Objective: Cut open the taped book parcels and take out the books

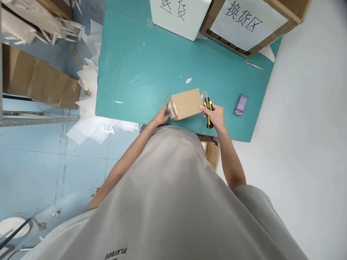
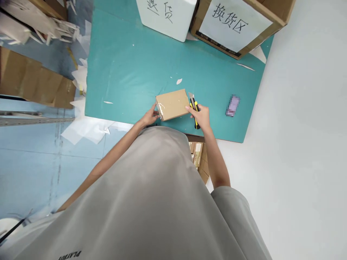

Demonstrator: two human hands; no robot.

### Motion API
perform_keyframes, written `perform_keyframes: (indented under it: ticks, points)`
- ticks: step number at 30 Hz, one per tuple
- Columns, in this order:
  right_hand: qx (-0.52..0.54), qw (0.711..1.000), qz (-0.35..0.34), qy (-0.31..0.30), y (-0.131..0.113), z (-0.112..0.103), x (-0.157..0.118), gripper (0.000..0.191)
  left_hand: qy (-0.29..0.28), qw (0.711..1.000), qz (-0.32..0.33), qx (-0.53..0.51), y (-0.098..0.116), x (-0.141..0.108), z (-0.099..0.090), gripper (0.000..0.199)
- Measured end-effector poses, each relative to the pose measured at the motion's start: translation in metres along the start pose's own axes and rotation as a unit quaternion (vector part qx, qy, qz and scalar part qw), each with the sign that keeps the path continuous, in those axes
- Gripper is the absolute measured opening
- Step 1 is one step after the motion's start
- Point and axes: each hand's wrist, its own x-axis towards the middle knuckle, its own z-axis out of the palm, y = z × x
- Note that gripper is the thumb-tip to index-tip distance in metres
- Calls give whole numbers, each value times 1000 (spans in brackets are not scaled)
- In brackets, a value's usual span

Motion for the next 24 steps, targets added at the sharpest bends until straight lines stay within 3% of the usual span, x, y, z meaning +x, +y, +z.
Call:
perform_keyframes:
  ticks: [2,5,8,11,16,20,24]
  points:
    - [-25,1000,-7,4,1,-8,2,42,-13,999,32,6,18,0,2,72]
    - [-64,998,6,7,5,-10,0,42,26,995,94,-7,52,-11,-8,44]
    - [-85,996,14,11,7,-7,-4,47,57,991,115,-25,88,-23,-18,39]
    - [-149,989,-2,12,3,-7,-9,49,41,993,106,-29,113,-29,-21,35]
    - [-296,950,-70,63,-21,-6,-32,55,33,995,93,-28,121,-29,-20,28]
    - [-340,933,-105,-54,-46,7,-61,61,29,995,93,-31,118,-27,-20,27]
    - [-413,889,-99,-170,-64,28,-76,63,20,994,95,-43,116,-26,-21,30]
